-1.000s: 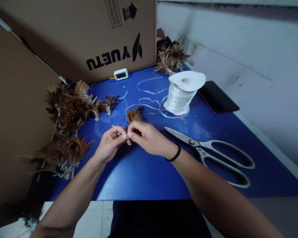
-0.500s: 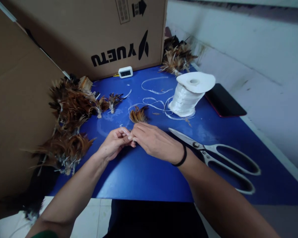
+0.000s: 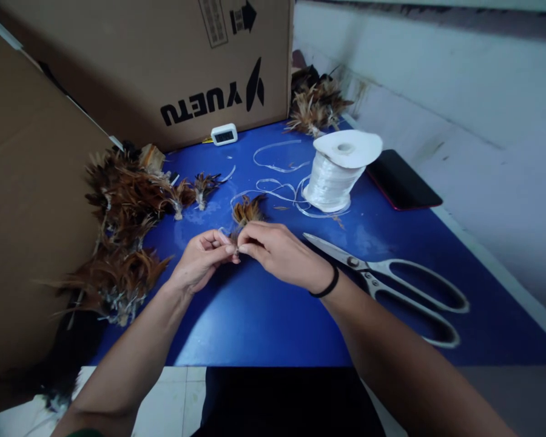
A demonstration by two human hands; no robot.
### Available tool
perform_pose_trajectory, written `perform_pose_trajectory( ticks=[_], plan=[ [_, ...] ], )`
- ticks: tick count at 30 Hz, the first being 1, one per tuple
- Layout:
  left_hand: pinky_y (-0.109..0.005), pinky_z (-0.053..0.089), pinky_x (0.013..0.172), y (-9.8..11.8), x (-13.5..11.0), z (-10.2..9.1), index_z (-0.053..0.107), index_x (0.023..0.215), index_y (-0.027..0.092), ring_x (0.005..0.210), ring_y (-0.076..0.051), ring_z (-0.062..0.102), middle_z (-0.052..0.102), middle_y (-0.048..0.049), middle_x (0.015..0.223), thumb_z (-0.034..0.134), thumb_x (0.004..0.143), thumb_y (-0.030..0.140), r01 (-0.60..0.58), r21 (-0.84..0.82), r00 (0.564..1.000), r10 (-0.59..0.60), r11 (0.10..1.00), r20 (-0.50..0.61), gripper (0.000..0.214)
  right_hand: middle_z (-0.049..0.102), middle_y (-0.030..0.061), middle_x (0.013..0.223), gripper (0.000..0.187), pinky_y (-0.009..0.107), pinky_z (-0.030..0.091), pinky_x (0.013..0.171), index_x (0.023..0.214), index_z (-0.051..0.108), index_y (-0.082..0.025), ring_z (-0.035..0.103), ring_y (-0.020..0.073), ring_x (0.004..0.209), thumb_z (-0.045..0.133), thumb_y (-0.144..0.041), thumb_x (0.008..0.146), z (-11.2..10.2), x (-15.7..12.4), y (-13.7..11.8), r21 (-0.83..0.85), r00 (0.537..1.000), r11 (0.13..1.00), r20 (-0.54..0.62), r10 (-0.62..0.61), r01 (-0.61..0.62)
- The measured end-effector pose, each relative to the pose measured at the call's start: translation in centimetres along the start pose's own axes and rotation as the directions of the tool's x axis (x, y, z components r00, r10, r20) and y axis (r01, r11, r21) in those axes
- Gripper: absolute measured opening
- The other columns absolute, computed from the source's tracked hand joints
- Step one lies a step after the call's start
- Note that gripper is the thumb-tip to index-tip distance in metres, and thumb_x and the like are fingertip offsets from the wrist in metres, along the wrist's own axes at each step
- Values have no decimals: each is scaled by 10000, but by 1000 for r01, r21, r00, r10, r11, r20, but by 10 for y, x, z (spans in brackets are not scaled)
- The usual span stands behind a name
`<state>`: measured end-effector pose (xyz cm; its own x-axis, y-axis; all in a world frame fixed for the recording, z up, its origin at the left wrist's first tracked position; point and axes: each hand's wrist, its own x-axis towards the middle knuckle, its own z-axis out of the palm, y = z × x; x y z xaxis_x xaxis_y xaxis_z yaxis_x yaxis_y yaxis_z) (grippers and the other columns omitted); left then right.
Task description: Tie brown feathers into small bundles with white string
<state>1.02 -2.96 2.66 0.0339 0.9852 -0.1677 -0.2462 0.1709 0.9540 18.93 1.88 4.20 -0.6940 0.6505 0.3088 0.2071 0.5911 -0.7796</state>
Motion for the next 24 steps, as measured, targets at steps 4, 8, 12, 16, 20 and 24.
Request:
perform_pose_trajectory(
  ticks=[4,8,12,16,20,24],
  plan=[
    [-257,525,639,1,0,-1,541,740,128,590,-99,619,640,-2,668,746,655,217,-68,2,997,68,998,22,239,664,3,779,136,252,445,643,883,636,-184,599,121,680,520,-233,833,6,0,4,142,984,974,24,176,-178],
    [-244,519,625,0,0,-1,509,759,141,600,-90,606,633,0,699,731,678,214,-152,13,988,151,988,44,248,678,21,768,141,269,474,656,833,634,-169,621,138,702,548,-277,808,12,-1,5,254,972,938,42,231,-234],
    [-245,521,586,1,-1,2,492,769,153,594,-93,599,620,2,725,723,686,216,-243,58,970,242,968,21,253,680,26,762,145,272,500,646,839,622,-167,630,140,696,599,-287,760,13,-1,0,353,960,894,51,275,-275],
    [-235,515,527,2,-3,6,455,792,168,541,-86,589,607,15,727,704,700,192,-304,98,952,306,948,-15,266,686,28,767,173,269,511,648,847,633,-164,638,140,696,636,-292,731,14,-1,-5,387,955,877,28,296,-283],
    [-213,473,420,1,-5,9,398,814,190,427,-70,552,608,30,738,683,720,199,-320,137,944,327,938,-33,299,681,15,730,140,254,489,621,783,658,-172,623,131,664,583,-291,784,17,-1,-7,312,953,915,-73,293,-258],
    [-172,414,360,0,-6,9,383,809,197,409,-56,531,630,22,762,692,715,239,-320,249,936,345,914,-66,325,657,3,702,112,246,450,599,732,661,-175,583,117,620,570,-221,779,19,-2,-9,119,957,975,-200,210,-189]
  ],
)
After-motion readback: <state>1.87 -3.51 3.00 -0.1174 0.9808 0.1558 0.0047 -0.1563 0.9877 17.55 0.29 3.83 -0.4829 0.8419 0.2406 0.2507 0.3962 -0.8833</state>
